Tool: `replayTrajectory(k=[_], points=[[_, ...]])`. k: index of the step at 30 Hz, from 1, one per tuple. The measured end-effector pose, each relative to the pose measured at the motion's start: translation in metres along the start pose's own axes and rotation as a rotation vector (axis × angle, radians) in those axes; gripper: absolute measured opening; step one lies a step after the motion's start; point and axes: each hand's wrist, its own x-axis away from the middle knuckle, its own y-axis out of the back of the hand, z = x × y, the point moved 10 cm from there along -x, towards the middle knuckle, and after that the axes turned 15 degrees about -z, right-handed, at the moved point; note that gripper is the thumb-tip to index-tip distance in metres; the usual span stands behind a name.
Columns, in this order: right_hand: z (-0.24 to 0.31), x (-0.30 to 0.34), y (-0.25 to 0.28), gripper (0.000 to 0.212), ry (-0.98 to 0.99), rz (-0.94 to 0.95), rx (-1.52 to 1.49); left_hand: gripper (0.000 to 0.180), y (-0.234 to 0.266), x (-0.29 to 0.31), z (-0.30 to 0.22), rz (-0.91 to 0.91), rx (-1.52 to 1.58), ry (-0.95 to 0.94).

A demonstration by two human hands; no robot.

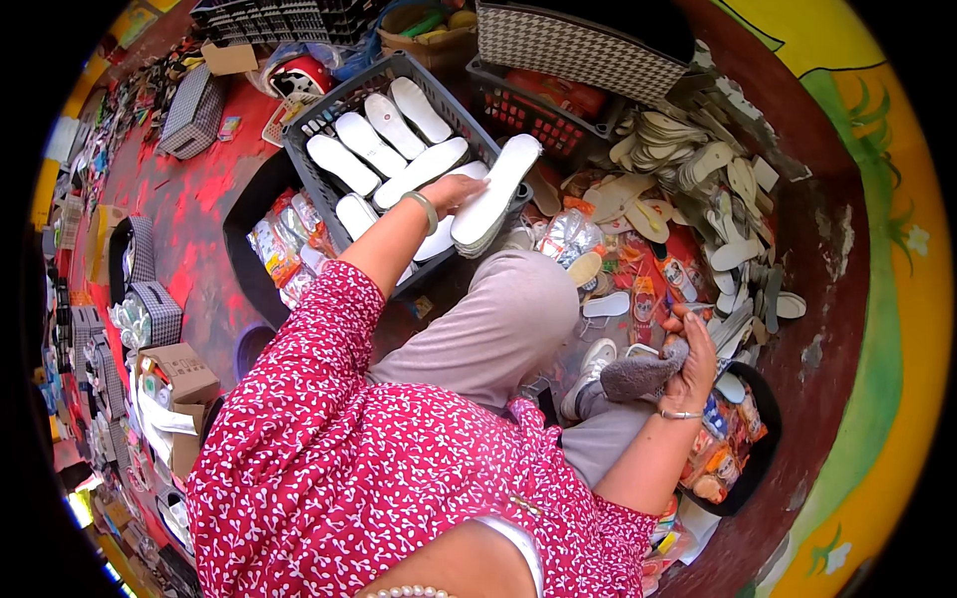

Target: The person picks up shoe insoles from a pile and wipes each one with a cloth before placing it into a black crate.

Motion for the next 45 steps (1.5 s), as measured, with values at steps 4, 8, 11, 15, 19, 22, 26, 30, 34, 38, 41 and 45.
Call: replayTrajectory(k=[4, 8, 11, 15, 19, 22, 26, 30, 34, 38, 41, 45], points=[[0.002, 0.003, -0.006, 0.023, -0.005, 0.014, 0.010, 0.038, -0.008, 0.000, 0.001, 0.007, 0.184, 0.036], [-0.002, 0.001, -0.004, 0.023, -0.030, 0.077, -0.023, 0.032, -0.004, 0.016, -0.015, 0.013, 0.297, 0.000], [0.002, 0.003, -0.007, 0.022, -0.013, 0.138, -0.027, 0.028, 0.002, 0.047, -0.059, 0.085, 0.532, -0.073], [0.010, 0.022, -0.033, 0.023, 0.012, 0.265, -0.017, 0.035, -0.011, 0.104, -0.146, 0.317, 0.798, -0.214], [0.033, 0.028, -0.051, 0.022, 0.149, 0.360, 0.047, 0.033, -0.061, 0.167, -0.222, 0.602, 0.912, -0.292], [0.065, 0.049, -0.080, 0.025, 0.221, 0.384, 0.006, 0.029, -0.114, 0.197, -0.247, 0.645, 0.906, -0.239], [0.105, 0.051, -0.091, 0.051, 0.390, 0.372, -0.110, 0.035, -0.181, 0.222, -0.248, 0.559, 0.767, -0.168], [0.118, 0.044, -0.074, 0.069, 0.375, 0.372, -0.234, 0.036, -0.224, 0.242, -0.229, 0.598, 0.596, -0.190], [0.104, 0.002, -0.009, 0.078, 0.327, 0.259, -0.189, 0.039, -0.253, 0.253, -0.186, 0.730, 0.328, -0.120], [0.124, 0.014, -0.001, 0.079, 0.265, 0.386, -0.328, 0.042, -0.263, 0.250, -0.136, 0.864, 0.229, 0.090], [0.128, 0.014, -0.003, 0.074, 0.336, 0.414, -0.292, 0.039, -0.276, 0.260, -0.131, 0.909, 0.173, 0.116], [0.129, 0.009, 0.001, 0.049, 0.449, 0.321, -0.088, 0.043, -0.280, 0.262, -0.127, 0.975, 0.194, 0.146]])
